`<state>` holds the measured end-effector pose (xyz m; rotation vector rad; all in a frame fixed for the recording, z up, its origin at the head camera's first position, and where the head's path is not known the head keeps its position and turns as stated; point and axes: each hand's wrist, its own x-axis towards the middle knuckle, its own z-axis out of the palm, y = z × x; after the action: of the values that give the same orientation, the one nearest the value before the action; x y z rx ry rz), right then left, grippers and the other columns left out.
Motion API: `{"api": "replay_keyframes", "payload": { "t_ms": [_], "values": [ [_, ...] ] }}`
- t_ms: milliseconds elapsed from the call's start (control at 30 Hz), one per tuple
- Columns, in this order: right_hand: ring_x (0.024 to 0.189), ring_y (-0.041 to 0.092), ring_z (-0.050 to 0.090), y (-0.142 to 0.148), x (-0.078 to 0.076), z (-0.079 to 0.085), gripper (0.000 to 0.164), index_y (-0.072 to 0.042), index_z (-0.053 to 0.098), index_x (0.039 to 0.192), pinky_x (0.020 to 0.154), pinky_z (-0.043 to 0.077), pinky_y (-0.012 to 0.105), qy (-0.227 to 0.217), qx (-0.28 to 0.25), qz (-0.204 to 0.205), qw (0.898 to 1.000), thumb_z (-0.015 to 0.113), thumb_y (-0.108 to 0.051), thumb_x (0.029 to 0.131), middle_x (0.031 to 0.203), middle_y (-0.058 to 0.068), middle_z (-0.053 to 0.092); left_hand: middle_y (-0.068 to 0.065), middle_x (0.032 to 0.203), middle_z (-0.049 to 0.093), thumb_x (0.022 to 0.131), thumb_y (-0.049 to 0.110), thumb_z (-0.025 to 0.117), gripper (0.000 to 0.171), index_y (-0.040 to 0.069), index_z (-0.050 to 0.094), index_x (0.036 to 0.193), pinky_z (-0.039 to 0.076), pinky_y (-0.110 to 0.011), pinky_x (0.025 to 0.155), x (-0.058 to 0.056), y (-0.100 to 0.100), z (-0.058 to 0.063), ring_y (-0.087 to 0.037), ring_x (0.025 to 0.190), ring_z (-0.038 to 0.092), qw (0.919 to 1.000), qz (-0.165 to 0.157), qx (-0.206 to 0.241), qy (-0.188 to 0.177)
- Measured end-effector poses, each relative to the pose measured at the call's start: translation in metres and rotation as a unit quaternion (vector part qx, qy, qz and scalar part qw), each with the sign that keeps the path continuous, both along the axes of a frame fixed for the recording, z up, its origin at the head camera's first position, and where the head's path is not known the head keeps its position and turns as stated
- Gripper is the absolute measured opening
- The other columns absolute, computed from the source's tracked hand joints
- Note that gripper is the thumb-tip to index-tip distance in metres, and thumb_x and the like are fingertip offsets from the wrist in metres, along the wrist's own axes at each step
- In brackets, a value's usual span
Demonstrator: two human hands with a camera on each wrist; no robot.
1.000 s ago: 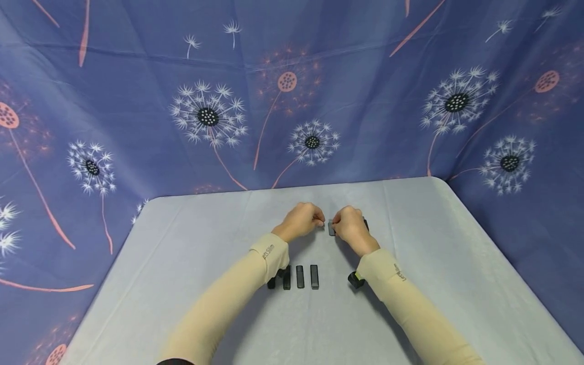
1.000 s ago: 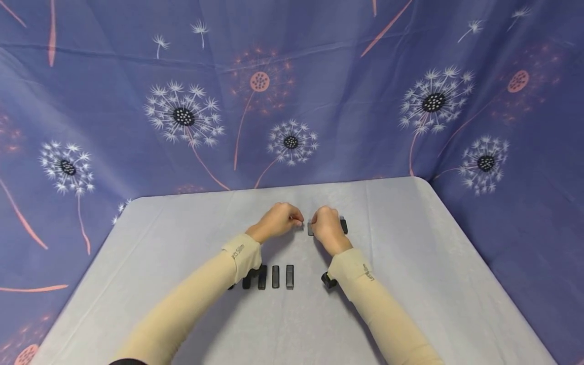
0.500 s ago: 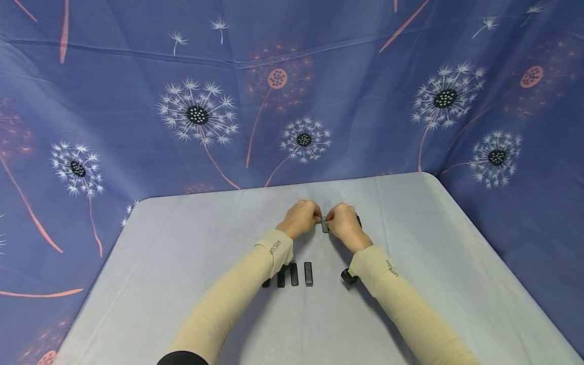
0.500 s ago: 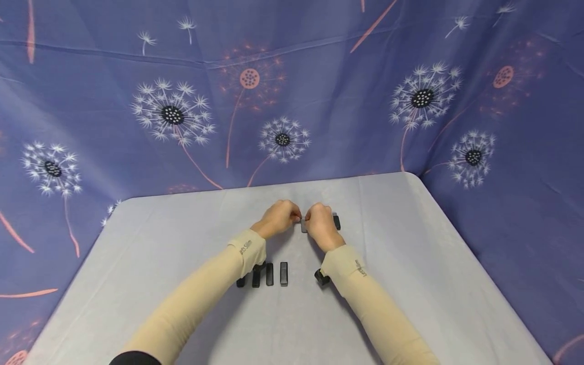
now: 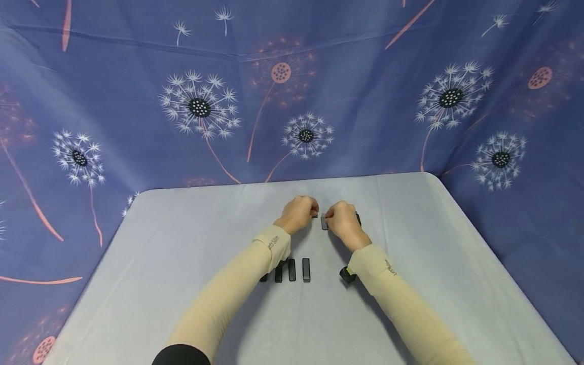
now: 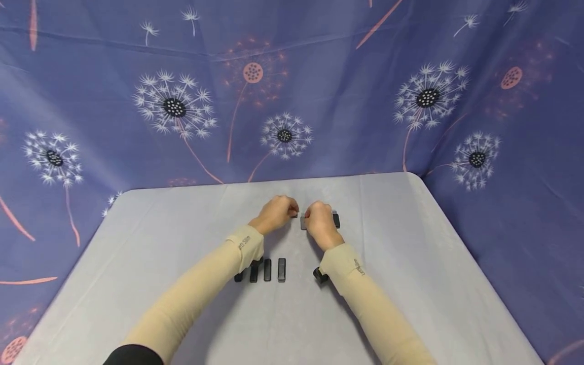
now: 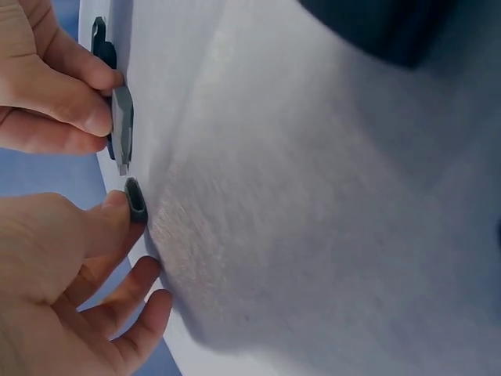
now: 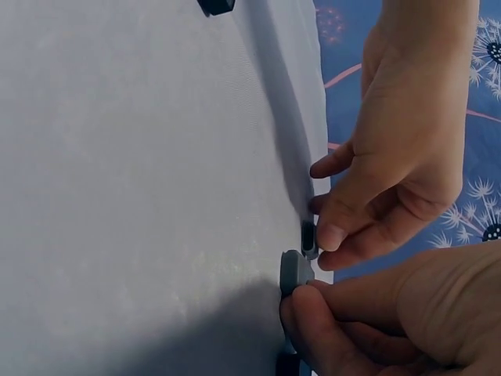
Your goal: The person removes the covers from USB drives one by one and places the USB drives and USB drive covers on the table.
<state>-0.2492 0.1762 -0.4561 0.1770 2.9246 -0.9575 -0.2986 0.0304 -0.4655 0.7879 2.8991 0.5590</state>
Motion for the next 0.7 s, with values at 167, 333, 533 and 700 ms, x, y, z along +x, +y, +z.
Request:
{"api": "replay_keyframes", "payload": {
  "t_ms": [167,333,533,700],
  "values": [
    [0.074,0.022,0.073,-0.0024,0.0008,0.0011,0.011,0.001,0.080,0.100,0.063,0.058,0.030,0.002,-0.006,-0.002,1.000,0.074,-0.006,0.093,0.079,0.010,0.077,-0.001,0.107,0.077,0.102,0.013,0.066,0.014,0.014,0.079,0.106,0.060,-0.036,0.086,0.0014,0.0000,0.0021,-0.020,0.102,0.072,0.9998,-0.004,-0.013,0.018],
    [0.080,0.025,0.073,-0.0029,0.0015,0.0024,0.011,0.001,0.080,0.100,0.062,0.058,0.029,0.004,-0.002,-0.009,1.000,0.073,-0.006,0.094,0.084,0.012,0.077,-0.002,0.104,0.078,0.102,0.013,0.066,0.014,0.014,0.080,0.101,0.061,-0.034,0.083,0.0019,0.0007,0.0012,-0.019,0.100,0.073,0.9995,-0.003,-0.011,0.031],
    [0.072,0.022,0.073,-0.0015,0.0029,0.0020,0.009,0.000,0.081,0.097,0.061,0.058,0.029,0.014,-0.012,-0.014,1.000,0.075,-0.003,0.092,0.084,0.013,0.078,-0.002,0.108,0.077,0.101,0.012,0.067,0.014,0.013,0.081,0.104,0.060,-0.033,0.087,0.0024,0.0021,0.0015,-0.019,0.104,0.072,0.9997,-0.006,-0.005,0.023],
    [0.072,0.022,0.074,0.0018,0.0045,0.0025,0.009,0.002,0.081,0.097,0.062,0.058,0.030,0.020,-0.014,-0.003,1.000,0.074,-0.001,0.092,0.085,0.014,0.078,-0.002,0.110,0.077,0.102,0.011,0.066,0.016,0.014,0.081,0.106,0.060,-0.033,0.087,0.0054,0.0051,0.0011,-0.020,0.105,0.072,0.9997,-0.002,-0.007,0.022]
  ]
}}
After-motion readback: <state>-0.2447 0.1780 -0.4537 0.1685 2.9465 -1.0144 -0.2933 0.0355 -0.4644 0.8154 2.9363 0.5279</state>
